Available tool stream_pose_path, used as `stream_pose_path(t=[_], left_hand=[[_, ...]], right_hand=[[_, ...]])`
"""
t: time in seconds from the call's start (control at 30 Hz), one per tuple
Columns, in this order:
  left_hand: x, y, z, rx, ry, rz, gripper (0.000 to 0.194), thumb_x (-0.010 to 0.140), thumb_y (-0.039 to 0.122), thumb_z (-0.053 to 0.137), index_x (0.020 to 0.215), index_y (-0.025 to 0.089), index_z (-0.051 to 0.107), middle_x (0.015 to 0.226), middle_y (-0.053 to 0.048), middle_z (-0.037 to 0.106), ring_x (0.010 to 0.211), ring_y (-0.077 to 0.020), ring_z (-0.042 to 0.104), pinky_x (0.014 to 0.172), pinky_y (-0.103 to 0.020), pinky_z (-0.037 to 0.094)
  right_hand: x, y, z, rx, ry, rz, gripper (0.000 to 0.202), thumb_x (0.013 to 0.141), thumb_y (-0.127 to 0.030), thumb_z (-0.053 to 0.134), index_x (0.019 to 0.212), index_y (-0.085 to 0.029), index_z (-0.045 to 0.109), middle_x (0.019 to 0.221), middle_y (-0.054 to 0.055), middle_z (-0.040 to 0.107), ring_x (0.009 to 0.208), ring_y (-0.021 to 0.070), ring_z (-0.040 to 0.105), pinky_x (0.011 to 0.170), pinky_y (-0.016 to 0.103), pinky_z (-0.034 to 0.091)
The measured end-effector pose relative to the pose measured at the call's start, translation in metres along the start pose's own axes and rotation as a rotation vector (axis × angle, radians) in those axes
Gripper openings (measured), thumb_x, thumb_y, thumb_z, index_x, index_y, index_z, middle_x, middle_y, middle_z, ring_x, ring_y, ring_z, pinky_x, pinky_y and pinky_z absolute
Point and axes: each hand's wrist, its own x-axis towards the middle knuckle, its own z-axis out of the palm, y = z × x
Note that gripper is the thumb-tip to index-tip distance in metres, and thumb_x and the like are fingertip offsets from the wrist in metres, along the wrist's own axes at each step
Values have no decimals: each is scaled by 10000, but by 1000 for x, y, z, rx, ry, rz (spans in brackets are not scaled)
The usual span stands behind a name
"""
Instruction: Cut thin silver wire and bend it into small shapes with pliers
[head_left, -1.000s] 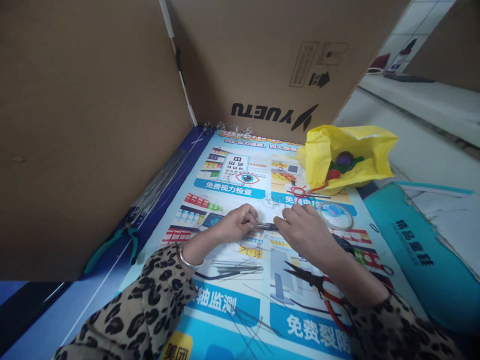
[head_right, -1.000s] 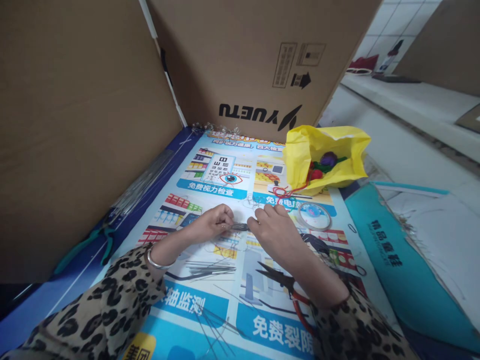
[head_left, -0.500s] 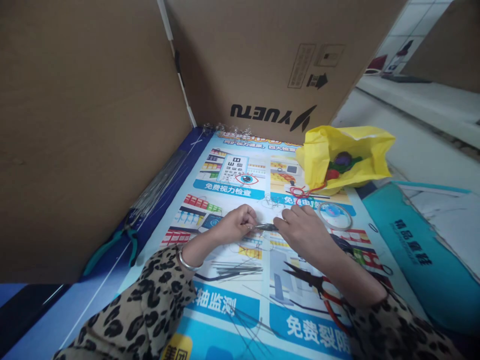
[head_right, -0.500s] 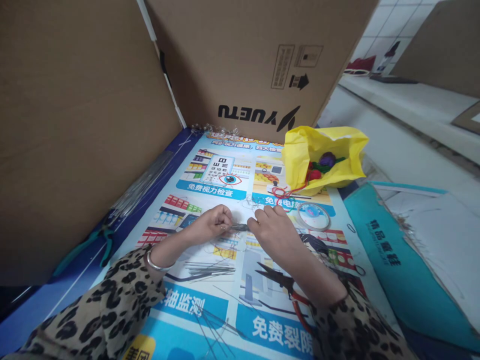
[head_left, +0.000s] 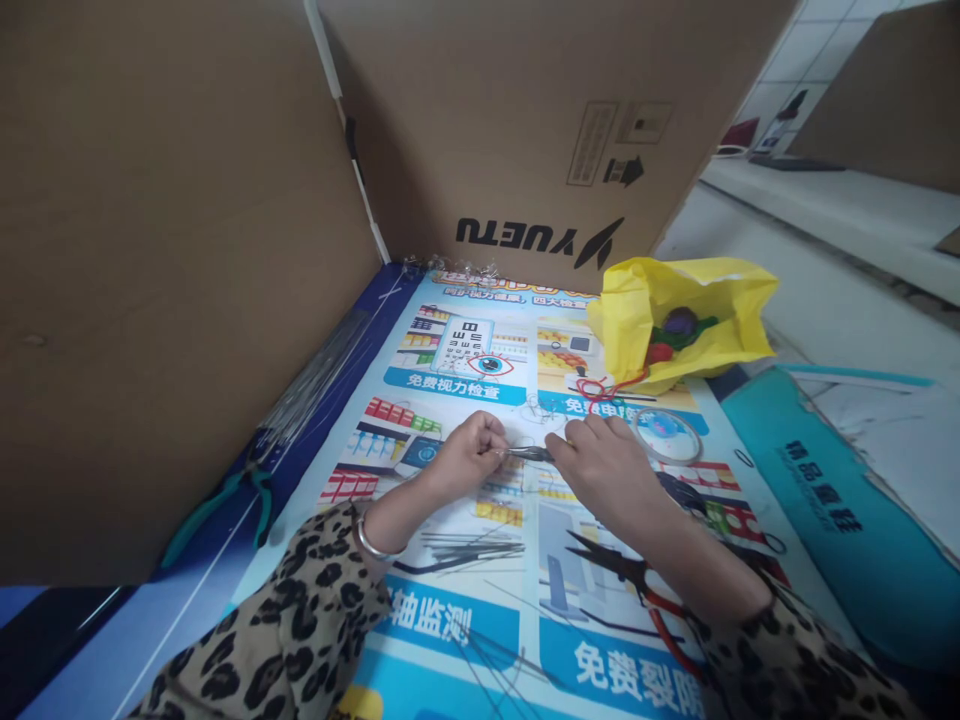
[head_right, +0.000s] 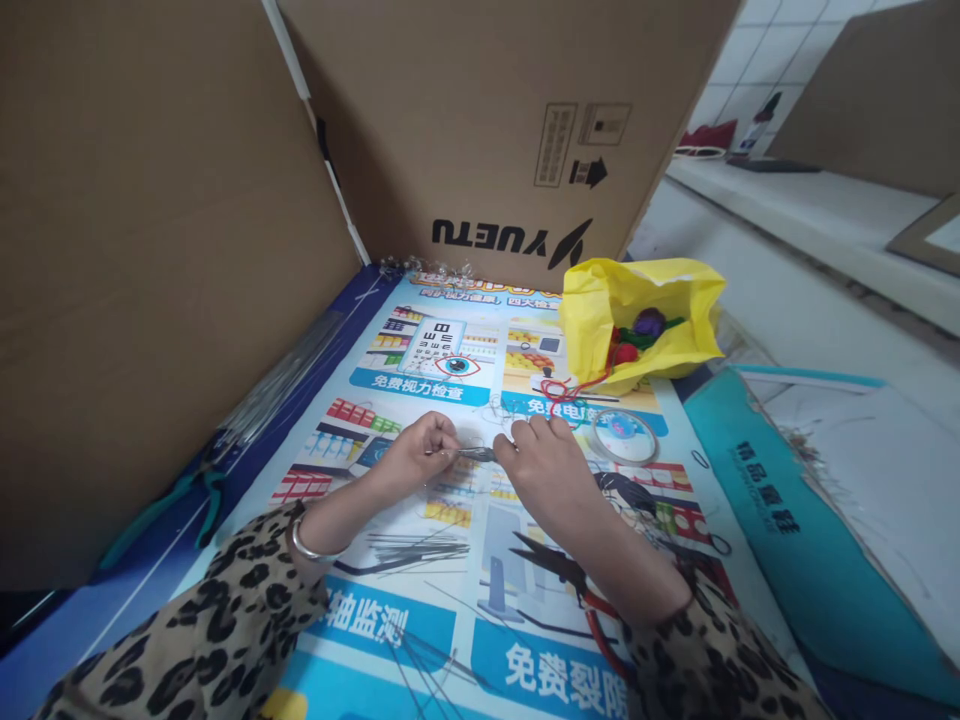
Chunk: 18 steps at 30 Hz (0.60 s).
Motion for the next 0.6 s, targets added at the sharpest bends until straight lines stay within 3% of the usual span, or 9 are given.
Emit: stream_pose_path(t=[0.6], left_hand=[[-4,4,11,-77,170,3,233,685,143,544,834,198,374,619,69,535,510,-65,500,534,-194,372]], right_hand=[[0,-4,-3,-22,1,51,139,798,-178,526,913,-185,603,745,60,544,739,194,407,669,338,198]])
